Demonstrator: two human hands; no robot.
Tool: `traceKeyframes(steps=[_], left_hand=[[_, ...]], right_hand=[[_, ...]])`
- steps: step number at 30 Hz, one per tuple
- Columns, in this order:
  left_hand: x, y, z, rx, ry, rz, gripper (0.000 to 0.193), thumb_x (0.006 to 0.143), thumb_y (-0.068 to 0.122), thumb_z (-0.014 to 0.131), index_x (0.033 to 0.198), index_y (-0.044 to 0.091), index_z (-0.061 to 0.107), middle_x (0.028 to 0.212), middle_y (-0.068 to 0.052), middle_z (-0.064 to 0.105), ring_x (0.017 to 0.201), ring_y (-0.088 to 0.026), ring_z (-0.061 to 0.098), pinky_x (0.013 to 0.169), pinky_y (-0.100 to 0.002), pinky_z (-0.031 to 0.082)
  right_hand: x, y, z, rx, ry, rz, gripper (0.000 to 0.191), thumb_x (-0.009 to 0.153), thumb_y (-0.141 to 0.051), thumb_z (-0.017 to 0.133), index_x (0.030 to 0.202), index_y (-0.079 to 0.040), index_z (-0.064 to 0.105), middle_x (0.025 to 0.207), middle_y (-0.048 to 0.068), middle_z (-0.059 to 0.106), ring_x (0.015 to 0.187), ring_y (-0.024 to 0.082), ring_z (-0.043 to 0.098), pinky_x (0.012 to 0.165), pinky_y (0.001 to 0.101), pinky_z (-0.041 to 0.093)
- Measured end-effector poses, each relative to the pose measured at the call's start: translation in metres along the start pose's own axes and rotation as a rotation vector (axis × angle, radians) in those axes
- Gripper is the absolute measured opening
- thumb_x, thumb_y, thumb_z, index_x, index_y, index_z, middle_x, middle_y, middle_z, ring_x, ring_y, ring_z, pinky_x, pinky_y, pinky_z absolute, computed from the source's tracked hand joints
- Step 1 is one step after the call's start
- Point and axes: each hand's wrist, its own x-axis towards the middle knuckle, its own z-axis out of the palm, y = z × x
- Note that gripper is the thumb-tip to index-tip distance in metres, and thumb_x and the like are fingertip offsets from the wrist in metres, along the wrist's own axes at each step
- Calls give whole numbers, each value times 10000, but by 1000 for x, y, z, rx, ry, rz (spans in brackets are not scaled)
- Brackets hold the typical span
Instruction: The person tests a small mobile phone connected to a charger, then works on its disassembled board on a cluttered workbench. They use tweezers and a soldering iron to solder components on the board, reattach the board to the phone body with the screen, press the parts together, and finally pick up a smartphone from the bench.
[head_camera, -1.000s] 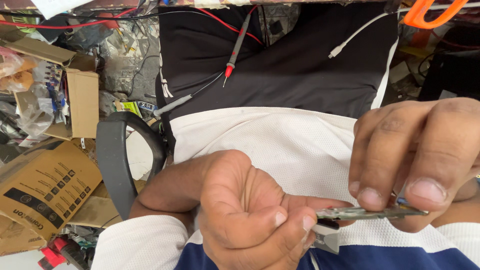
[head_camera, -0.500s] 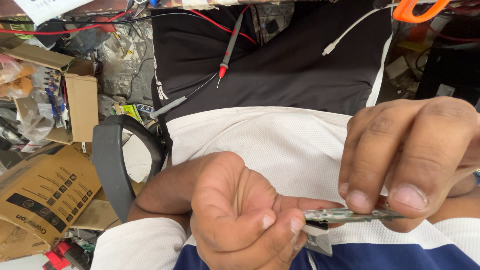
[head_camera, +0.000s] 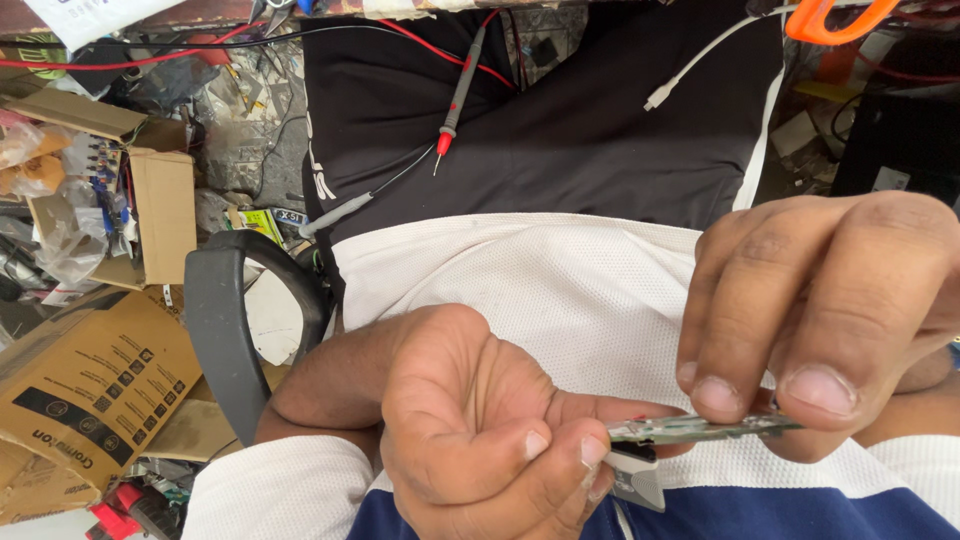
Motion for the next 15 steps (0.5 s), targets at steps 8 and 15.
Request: traceKeyframes(steps=[8,15], left_hand=[[4,-2,0,-36,-10,-28,314,760,-65,889,865,77,630,879,60,638,929,-94,651,867,-230,512],[8,-8,7,-43,38,-103,315,815,-39,886,880,118,621,856,74,622,876,-66,635,821,-201,490]], right_hand=[[-4,-2,-2,-13,12,17,237,855,-12,789,1055,-16,663,1155,-29,663,973,169,789,803,324,699],[-6,1,-2,-31,9,-16,499,805,30,820,1245,-71,607,1133,-31,659,957,164,785,791,322,696]])
